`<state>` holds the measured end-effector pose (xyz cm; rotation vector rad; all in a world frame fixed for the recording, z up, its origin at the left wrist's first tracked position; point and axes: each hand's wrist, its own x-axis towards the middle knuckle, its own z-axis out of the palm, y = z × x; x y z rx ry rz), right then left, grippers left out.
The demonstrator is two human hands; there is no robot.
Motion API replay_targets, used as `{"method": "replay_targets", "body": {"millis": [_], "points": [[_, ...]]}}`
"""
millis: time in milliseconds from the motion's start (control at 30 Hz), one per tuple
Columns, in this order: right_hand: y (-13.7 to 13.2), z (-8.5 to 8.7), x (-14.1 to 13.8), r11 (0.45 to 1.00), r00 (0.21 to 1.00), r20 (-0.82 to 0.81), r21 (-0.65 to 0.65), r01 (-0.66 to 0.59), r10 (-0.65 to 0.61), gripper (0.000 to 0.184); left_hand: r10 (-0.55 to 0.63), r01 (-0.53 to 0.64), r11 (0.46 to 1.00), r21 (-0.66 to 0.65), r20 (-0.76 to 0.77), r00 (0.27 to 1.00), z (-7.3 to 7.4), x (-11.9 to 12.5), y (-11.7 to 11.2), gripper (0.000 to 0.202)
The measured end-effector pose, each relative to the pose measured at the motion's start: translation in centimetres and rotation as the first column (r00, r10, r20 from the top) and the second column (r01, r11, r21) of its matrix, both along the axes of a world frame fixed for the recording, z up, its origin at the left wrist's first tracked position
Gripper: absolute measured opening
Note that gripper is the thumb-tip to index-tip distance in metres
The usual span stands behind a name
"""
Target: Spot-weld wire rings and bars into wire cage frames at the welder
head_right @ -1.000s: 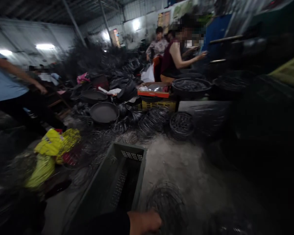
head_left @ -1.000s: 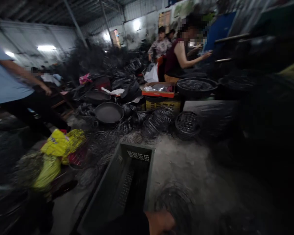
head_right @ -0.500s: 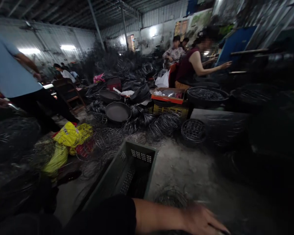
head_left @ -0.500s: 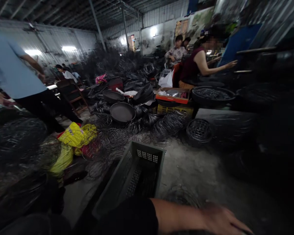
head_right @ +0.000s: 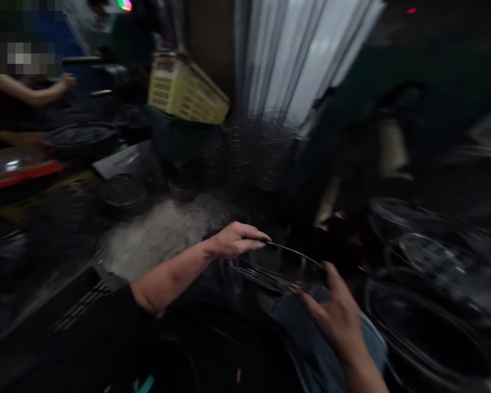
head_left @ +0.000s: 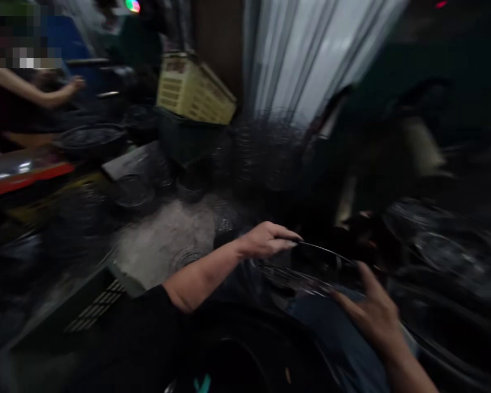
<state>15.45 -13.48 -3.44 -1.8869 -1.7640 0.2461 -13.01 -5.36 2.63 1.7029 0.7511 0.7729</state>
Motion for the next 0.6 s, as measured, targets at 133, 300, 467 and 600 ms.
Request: {"method": "replay_targets", "body": {"millis": [133, 300, 467, 600], "points": [[-2.0, -3.1, 1.2, 0.968, 0.989, -0.096, -0.238, 0.083, -0.109, 0.077, -0.012, 0.043, 0.994, 0.101, -0.286, 0.958, -3.1, 2.8, 0.0, 0.099], [-3.5, -5.5, 3.5, 0.962, 0.976, -0.187, -0.267, 0.055, -0.108, 0.074, -0.01, 0.088, 0.985, 0.146, -0.465, 0.885, -6.3, 4.4, -0.5, 0.094], [-2.3, -4.4, 8.3, 0.988, 0.963, -0.252, -0.143, 0.061, -0.096, 0.076, 0.059, 0.009, 0.99, 0.142, -0.472, 0.88, -5.5, 5.8, 0.4, 0.077], [-1.7, -3.4, 15.2, 0.802, 0.814, -0.068, -0.235, 0.549, -0.577, 0.064, 0.069, -0.017, 0.994, 0.104, -0.519, 0.852, -5.2, 6.1, 1.4, 0.078]]}}
